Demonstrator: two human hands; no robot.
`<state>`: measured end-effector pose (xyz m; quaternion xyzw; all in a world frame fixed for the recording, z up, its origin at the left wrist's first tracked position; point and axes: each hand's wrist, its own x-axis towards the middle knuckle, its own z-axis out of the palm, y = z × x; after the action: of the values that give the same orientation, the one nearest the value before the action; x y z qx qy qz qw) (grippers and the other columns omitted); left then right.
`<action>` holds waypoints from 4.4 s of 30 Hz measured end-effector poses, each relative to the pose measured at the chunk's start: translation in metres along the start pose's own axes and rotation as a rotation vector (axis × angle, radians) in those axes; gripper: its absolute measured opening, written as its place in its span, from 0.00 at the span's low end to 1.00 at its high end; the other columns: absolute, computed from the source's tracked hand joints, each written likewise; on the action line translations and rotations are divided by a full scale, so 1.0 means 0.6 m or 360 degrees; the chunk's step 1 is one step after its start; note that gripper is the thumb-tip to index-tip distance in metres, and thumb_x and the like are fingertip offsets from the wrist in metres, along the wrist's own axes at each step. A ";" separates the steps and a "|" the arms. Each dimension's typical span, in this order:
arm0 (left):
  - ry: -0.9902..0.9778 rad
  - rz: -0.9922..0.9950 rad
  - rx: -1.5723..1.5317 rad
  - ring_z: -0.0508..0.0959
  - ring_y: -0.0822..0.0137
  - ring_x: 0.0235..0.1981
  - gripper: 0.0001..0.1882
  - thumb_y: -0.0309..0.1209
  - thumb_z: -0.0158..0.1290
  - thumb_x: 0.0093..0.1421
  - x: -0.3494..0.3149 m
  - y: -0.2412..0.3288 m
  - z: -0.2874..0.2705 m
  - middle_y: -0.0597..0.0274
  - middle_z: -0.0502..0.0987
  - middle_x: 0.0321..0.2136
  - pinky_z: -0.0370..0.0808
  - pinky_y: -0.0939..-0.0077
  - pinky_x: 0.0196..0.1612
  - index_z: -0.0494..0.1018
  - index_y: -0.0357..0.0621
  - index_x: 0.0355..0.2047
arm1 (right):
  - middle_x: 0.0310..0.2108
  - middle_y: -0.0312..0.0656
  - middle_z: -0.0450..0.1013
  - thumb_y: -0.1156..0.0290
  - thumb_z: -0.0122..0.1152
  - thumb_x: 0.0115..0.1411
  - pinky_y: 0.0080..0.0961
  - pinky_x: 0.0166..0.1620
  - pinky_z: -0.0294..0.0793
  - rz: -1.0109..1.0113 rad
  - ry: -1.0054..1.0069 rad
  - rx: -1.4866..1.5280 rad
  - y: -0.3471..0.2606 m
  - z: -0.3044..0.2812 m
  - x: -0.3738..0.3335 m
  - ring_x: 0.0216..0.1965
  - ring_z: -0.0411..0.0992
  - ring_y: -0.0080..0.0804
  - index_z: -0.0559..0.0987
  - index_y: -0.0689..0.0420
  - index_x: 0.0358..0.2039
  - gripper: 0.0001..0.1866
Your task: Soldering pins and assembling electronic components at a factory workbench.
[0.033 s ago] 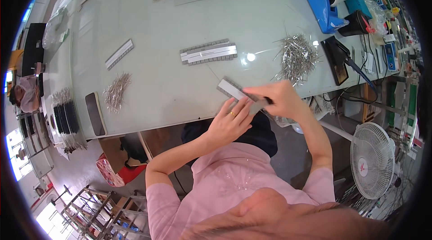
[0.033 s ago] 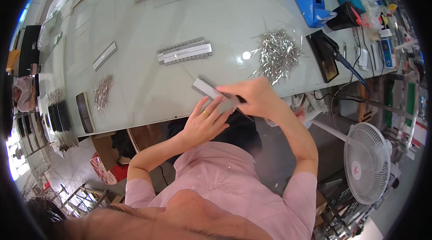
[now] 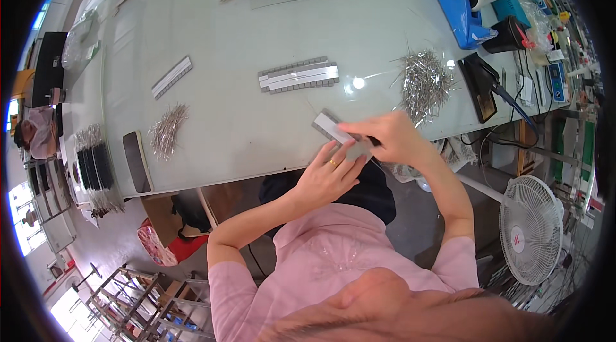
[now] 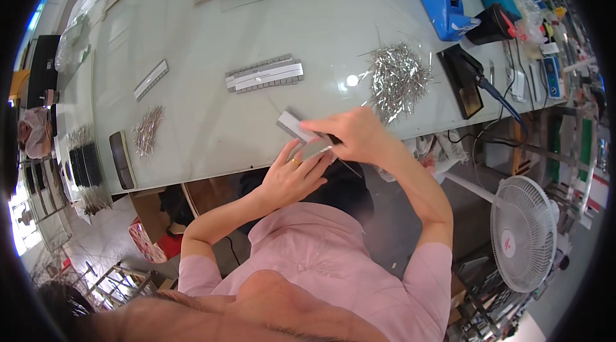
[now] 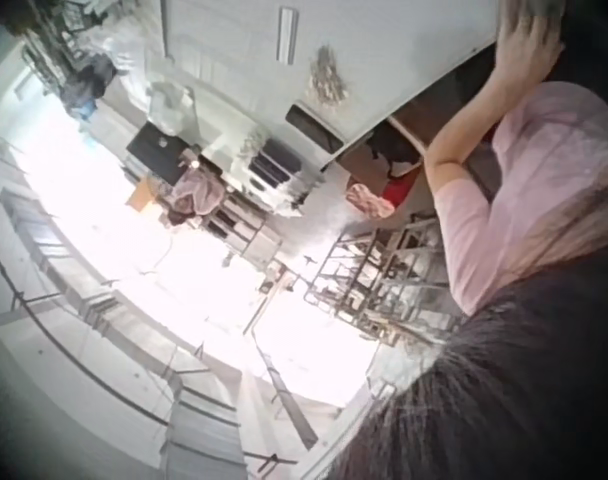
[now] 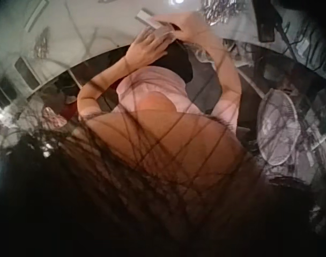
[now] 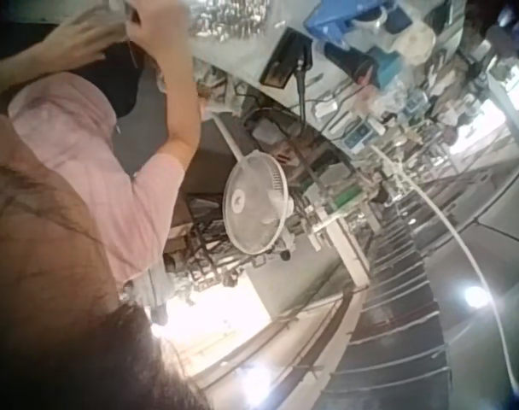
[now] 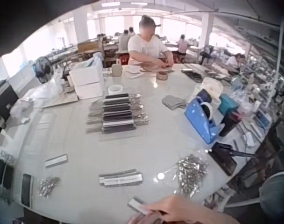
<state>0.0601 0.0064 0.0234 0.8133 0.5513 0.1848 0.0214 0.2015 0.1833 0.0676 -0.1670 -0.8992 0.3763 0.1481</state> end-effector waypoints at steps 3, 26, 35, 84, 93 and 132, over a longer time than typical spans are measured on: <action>-0.0053 0.0094 -0.0050 0.71 0.62 0.60 0.33 0.46 0.63 0.53 0.005 -0.012 -0.020 0.62 0.72 0.55 0.66 0.52 0.62 0.72 0.48 0.57 | 0.28 0.40 0.79 0.78 0.61 0.40 0.33 0.26 0.73 -0.0101 -0.0285 -0.0302 0.010 0.011 0.027 0.24 0.75 0.41 0.83 0.44 0.50 0.32; -0.0226 0.0521 -0.0205 0.66 0.64 0.64 0.26 0.25 0.54 0.55 0.109 -0.177 -0.045 0.66 0.72 0.58 0.62 0.56 0.66 0.73 0.46 0.56 | 0.24 0.28 0.73 0.64 0.67 0.56 0.33 0.46 0.62 -0.0076 0.0382 -0.0900 0.065 -0.046 -0.008 0.30 0.70 0.28 0.74 0.49 0.30 0.09; -0.0273 0.0444 -0.0296 0.66 0.64 0.66 0.24 0.25 0.54 0.57 0.104 -0.175 -0.041 0.65 0.71 0.60 0.61 0.55 0.67 0.73 0.46 0.56 | 0.24 0.29 0.72 0.65 0.66 0.56 0.33 0.46 0.62 -0.0123 0.0267 -0.0804 0.073 -0.051 0.004 0.31 0.70 0.29 0.75 0.50 0.30 0.08; -0.0227 0.0485 -0.0120 0.61 0.63 0.69 0.26 0.28 0.51 0.59 0.095 -0.169 -0.040 0.65 0.69 0.62 0.56 0.55 0.70 0.69 0.44 0.60 | 0.25 0.31 0.61 0.71 0.60 0.48 0.24 0.37 0.64 -0.0517 0.0339 -0.1223 -0.002 0.047 -0.066 0.26 0.66 0.24 0.77 0.53 0.30 0.07; -0.0227 0.0488 -0.0033 0.60 0.64 0.69 0.27 0.28 0.50 0.59 0.091 -0.165 -0.039 0.66 0.68 0.63 0.56 0.56 0.70 0.68 0.44 0.61 | 0.25 0.32 0.61 0.70 0.60 0.50 0.25 0.36 0.65 -0.0540 0.0310 -0.1155 -0.047 0.078 -0.112 0.27 0.65 0.25 0.79 0.55 0.34 0.10; -0.0192 0.0602 -0.0083 0.63 0.57 0.66 0.23 0.26 0.50 0.57 0.106 -0.167 -0.047 0.59 0.70 0.60 0.62 0.54 0.66 0.70 0.39 0.55 | 0.24 0.24 0.62 0.67 0.62 0.65 0.16 0.27 0.54 0.1224 0.2141 0.0675 0.075 0.010 -0.282 0.24 0.56 0.11 0.73 0.54 0.31 0.09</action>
<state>-0.0173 0.0984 0.0432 0.9111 0.3815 0.1507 0.0403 0.3600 0.1397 0.0073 -0.6245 -0.4060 0.3824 0.5468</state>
